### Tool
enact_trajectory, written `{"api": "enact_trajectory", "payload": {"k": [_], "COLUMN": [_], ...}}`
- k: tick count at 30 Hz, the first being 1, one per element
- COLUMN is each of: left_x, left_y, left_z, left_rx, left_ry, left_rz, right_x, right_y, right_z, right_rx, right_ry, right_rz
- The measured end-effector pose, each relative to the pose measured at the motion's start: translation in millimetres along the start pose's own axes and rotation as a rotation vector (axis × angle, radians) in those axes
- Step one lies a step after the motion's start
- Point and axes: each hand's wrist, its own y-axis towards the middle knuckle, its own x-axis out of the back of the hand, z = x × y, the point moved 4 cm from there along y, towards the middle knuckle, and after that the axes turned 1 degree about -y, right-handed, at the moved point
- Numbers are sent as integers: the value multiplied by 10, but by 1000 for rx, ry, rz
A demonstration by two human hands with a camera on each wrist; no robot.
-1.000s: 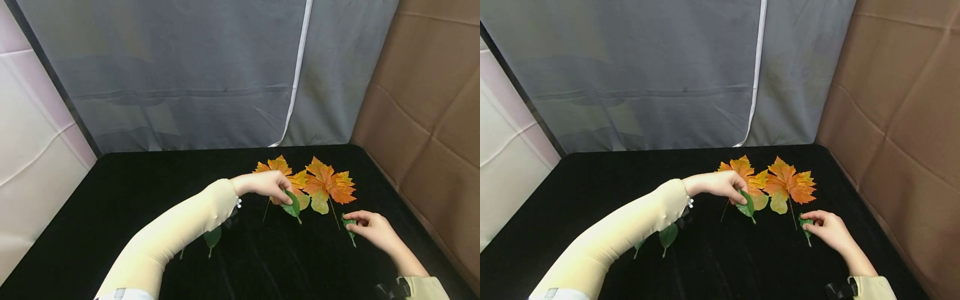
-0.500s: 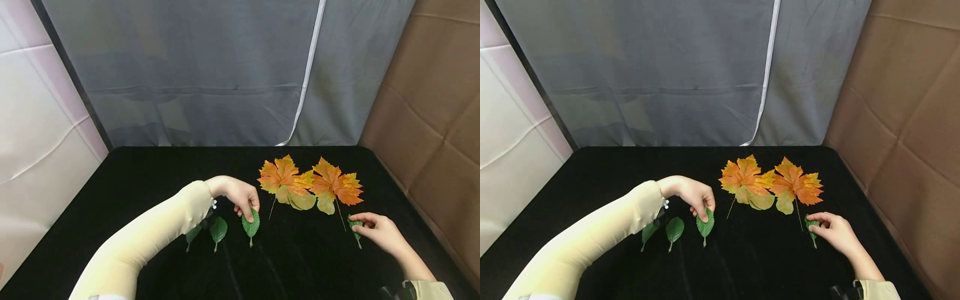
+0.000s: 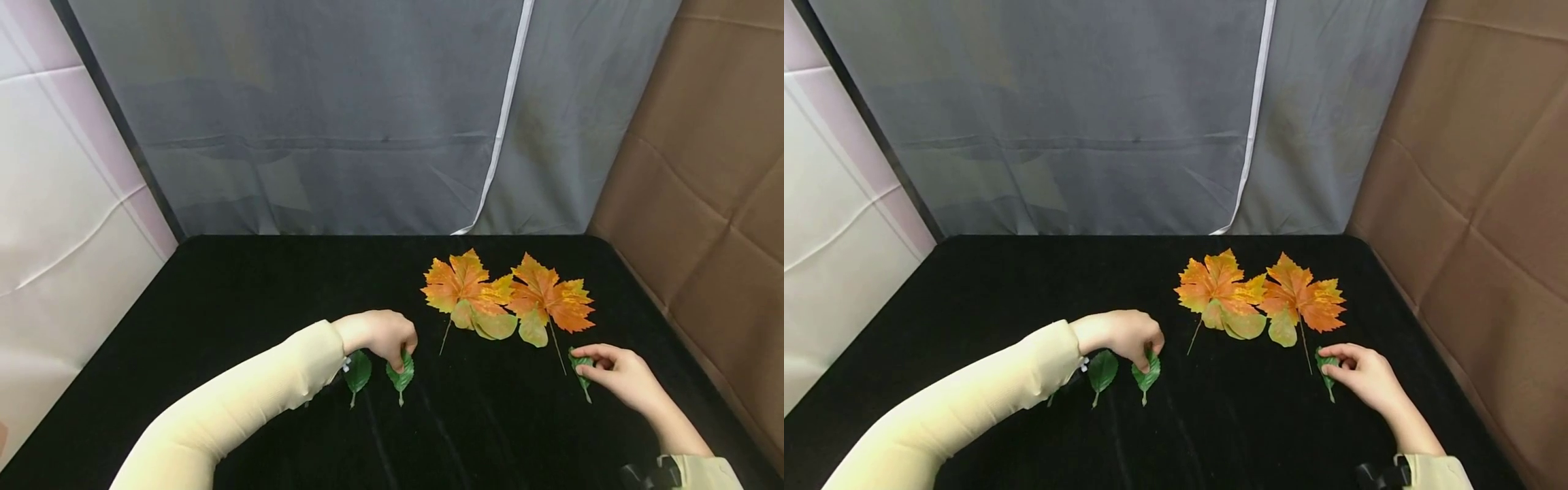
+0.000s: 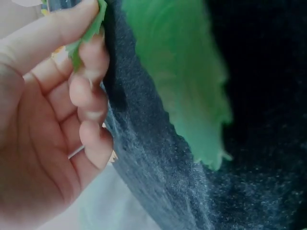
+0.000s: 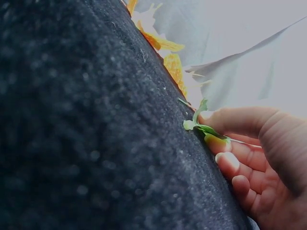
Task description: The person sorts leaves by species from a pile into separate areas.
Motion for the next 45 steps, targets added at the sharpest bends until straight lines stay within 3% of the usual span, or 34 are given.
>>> {"api": "enact_trajectory", "payload": {"k": [6,13,17,21,31,37,41,45], "left_x": [-35,-146,-199,-239,-279,-294,-296,-299], "left_y": [-152,-366,-460,-505,-524,-532,-521,-525], "left_z": [28,-66,-141,-186,-234,-279,-305,-311], "left_rx": [119,39,30,55,171,238,255,263], "left_ry": [58,198,294,336,327,349,359,342], "left_rz": [-183,-452,-540,-543,-511,-488,-477,-451], "right_x": [-14,4,12,18,8,34,62,-26], "right_y": [16,-7,-12,-17,6,19,14,42], "right_z": [0,4,-1,-12,-9,40,173,484], "right_rx": [-12,-32,-37,-43,-24,-83,-130,-131], "right_ry": [-2,-5,-5,-8,-3,22,90,157], "right_rz": [19,9,16,21,21,5,-21,6]}}
